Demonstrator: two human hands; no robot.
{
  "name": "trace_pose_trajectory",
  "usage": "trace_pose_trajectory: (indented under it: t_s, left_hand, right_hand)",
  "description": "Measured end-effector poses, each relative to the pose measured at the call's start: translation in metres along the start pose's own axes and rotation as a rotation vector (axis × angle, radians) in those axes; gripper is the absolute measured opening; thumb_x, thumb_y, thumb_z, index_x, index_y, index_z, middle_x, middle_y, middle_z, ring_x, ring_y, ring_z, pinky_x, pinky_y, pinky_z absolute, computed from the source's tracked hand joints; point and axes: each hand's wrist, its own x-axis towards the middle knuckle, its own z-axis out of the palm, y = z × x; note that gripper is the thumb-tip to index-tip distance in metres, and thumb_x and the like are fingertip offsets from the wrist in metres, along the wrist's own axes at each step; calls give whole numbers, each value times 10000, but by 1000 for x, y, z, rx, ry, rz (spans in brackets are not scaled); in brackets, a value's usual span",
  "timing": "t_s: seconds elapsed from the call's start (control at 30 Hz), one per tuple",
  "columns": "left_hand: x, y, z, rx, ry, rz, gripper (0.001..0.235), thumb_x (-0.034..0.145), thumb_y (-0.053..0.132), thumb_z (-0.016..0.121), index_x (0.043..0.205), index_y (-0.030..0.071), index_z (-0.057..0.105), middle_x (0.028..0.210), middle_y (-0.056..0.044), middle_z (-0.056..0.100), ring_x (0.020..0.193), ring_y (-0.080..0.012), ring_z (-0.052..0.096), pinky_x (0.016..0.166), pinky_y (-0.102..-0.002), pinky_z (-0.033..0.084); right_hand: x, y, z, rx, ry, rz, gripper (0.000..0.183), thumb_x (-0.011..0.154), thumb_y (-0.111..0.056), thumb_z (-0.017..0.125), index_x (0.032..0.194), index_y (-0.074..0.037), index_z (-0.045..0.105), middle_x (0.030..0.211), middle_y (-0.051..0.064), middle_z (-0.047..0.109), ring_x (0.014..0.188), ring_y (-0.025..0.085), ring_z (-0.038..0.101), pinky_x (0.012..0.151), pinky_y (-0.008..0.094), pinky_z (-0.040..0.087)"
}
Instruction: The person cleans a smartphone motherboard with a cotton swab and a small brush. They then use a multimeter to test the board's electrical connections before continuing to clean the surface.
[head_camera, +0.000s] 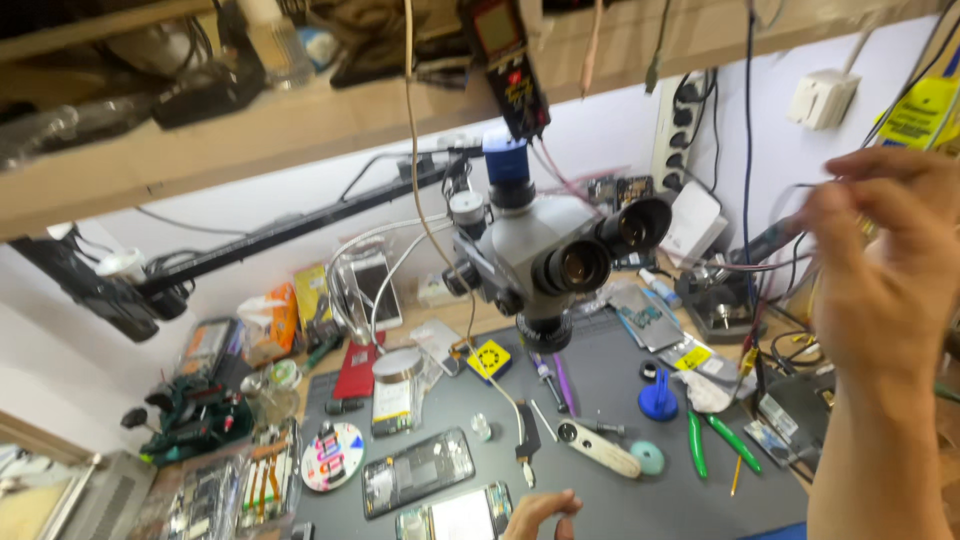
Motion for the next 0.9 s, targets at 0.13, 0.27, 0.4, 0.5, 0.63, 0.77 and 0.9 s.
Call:
trace_pose_trajectory:
  t_s: [0.13, 0.27, 0.4, 0.5, 0.63, 0.77, 0.9]
  left_hand:
    - [28, 75, 7, 24, 201, -180, 450, 736, -12, 645, 1064, 214, 855, 980, 36, 837, 866, -122, 817, 815, -258, 613]
    - [70, 114, -2, -61, -2, -45, 486, 864, 101, 679, 1349, 134, 667, 1381, -66, 722, 1272, -247, 713, 1025, -383, 562]
    - [108, 138, -6, -195, -255, -72, 685, 977, 260, 621, 1568, 17, 372, 1621, -198, 468, 1527, -339, 425, 1225, -476, 344]
    - [116, 130, -2, -326, -466, -269, 867, 933, 457, 656, 1606, 49, 292, 1677, -143, 384, 1573, -232, 320, 1268, -387, 223]
    - [91, 109, 14, -576, -548, -370, 687, 973, 376, 671, 1565, 118, 438, 1223, -28, 705, 1197, -101, 635, 1089, -302, 469]
    - [58, 86, 23, -602, -378, -701, 295, 1054, 262, 600, 1255, 93, 733, 822, 5, 709, 723, -32, 565, 683, -173, 420]
    - [50, 81, 5, -633, -73, -666, 322, 1064, 213, 577, 1141, 30, 831, 538, -8, 471, 481, -75, 403, 479, -217, 263]
  right_hand:
    - [-24, 0, -5, 248, 28, 147, 512, 1202, -384, 397, 1440, 41, 554, 1334, 129, 560, 821, 74, 377, 996, 238, 331]
    - [-29, -43, -2, 292, -99, 134, 264, 1153, -130, 593, 935, 19, 581, 1062, 187, 640, 980, 227, 603, 960, 304, 468]
    - [-11, -87, 2, 16, -470, 665, 99, 932, -118, 770, 976, -33, 793, 834, 107, 794, 742, 187, 726, 701, 307, 613]
    - [-30, -73, 16, 390, -543, 635, 287, 931, -35, 691, 1185, 22, 812, 1008, 117, 792, 742, 167, 654, 639, 274, 552]
    - [-41, -83, 36, 569, -529, 685, 373, 975, 12, 588, 1307, 15, 758, 1081, 166, 710, 802, 247, 724, 680, 345, 629]
    - [-46, -84, 53, 542, -291, 806, 260, 1014, 16, 576, 1233, 69, 706, 1066, 215, 709, 818, 301, 711, 739, 396, 675]
    - [-45, -89, 41, -298, -508, 360, 304, 957, -358, 656, 1162, -183, 798, 1384, -12, 704, 1060, 207, 730, 918, 412, 503]
